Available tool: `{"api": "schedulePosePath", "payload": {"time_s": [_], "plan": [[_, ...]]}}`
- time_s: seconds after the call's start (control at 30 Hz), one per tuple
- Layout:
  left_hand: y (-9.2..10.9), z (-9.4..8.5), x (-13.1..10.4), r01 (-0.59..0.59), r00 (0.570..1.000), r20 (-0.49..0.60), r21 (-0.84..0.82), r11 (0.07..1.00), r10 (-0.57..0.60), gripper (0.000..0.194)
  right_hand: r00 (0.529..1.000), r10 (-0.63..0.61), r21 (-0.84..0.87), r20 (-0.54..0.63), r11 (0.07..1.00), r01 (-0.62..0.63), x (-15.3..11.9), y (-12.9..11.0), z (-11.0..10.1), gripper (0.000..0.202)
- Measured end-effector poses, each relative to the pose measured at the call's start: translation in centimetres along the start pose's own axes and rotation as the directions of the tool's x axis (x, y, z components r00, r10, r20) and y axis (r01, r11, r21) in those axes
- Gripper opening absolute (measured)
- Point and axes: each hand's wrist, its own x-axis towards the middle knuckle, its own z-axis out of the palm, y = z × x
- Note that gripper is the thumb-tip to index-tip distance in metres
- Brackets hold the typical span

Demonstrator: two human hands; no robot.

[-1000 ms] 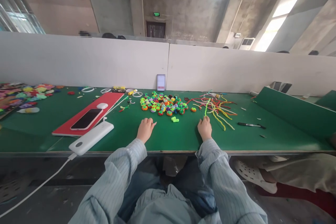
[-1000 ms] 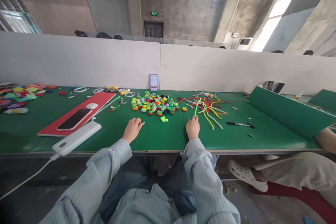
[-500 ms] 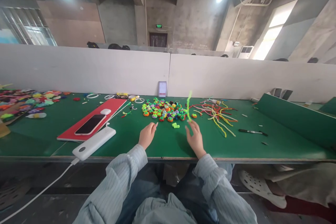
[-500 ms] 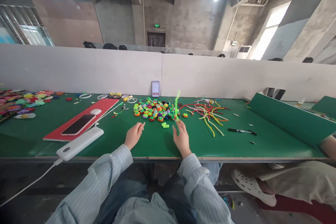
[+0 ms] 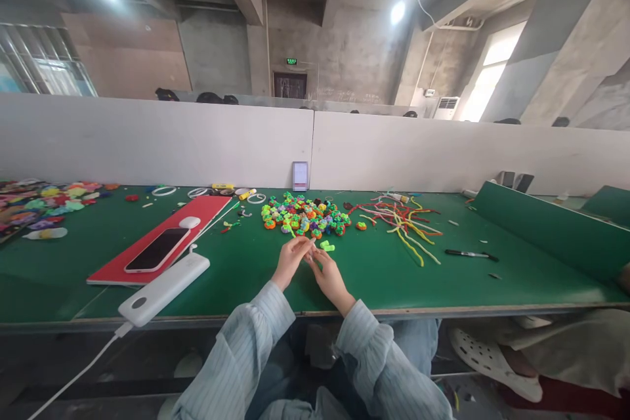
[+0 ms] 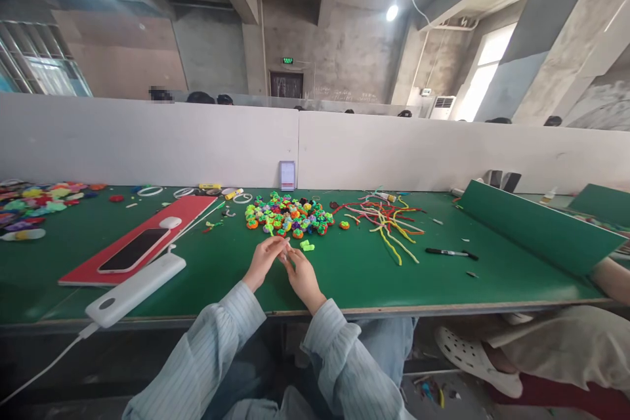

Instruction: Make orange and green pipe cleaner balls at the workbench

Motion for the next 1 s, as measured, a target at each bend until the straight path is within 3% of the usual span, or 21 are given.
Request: {"api": "schedulePosePath", "payload": {"time_s": [0.1,0.17,0.23,0.3,0.4,0.47,0.53,0.6,0.7,0.8,0.87,0.93,1.0], "plan": [[-0.3,-0.4,-0.3,-0.035,0.998,-0.051,0.04,0.999,0.037,0.033,0.999,0.031,-0.003,-0.041,1.0,-0.031,-0.1,-0.3,-0.3,0.019],[-0.7,-0.8,-0.2,-0.049,0.978,-0.2,0.062,0.997,0.06,0.035,0.995,0.06,-0.004,-0.084,0.998,-0.06,-0.1,-0.5,-0.6,0.02],[-1.3,-1.2,0.0,-0.02,0.913,-0.406,0.058,0.998,0.042,0.036,0.989,0.081,0.011,-0.121,0.997,-0.08,-0.2,-0.7,-0.8,0.025],[-1.7,-1.5,0.2,0.046,0.873,-0.487,0.007,0.999,-0.037,0.038,0.986,0.079,0.037,-0.144,0.997,-0.075,-0.3,-0.9,-1.0,0.026],[-2.2,-1.8,0.5,0.117,0.909,-0.385,-0.13,0.985,-0.158,0.043,0.998,-0.003,0.022,-0.063,1.0,0.004,-0.7,-1.4,-0.8,0.023],[-2.3,-2.0,0.6,0.072,0.938,-0.316,-0.226,0.971,-0.143,0.04,0.997,-0.054,-0.02,0.048,0.998,0.055,-0.9,-1.7,-0.6,0.022],[-2.3,-2.4,0.6,0.006,0.941,-0.322,-0.297,0.955,-0.106,0.035,0.992,-0.047,-0.017,0.115,0.999,0.05,-0.9,-1.8,-0.6,0.022],[-2.3,-2.9,0.6,-0.026,0.926,-0.363,-0.328,0.944,-0.101,0.035,0.995,0.024,0.08,0.093,0.996,-0.031,-0.7,-1.6,-0.7,0.022],[-2.1,-3.3,0.4,-0.03,0.912,-0.394,-0.34,0.94,-0.113,0.042,0.962,0.268,0.347,-0.053,0.909,-0.233,-0.3,-0.5,-1.0,0.031],[-1.7,-2.9,0.2,0.012,0.946,-0.299,-0.344,0.939,-0.121,0.046,0.907,0.41,0.435,-0.097,0.837,-0.332,0.0,0.8,-0.9,0.043],[-1.5,-2.3,0.0,0.112,0.98,-0.122,-0.308,0.945,-0.156,0.045,0.895,0.44,0.45,-0.082,0.817,-0.36,0.0,1.5,-0.8,0.044],[-1.4,-1.8,-0.2,0.232,0.972,0.095,-0.216,0.948,-0.216,0.041,0.886,0.459,0.47,-0.065,0.797,-0.379,0.0,1.7,-0.7,0.044],[-1.5,-1.4,-0.5,0.291,0.937,0.234,-0.114,0.95,-0.259,0.036,0.878,0.476,0.492,-0.052,0.777,-0.392,0.1,1.7,-0.7,0.046]]}}
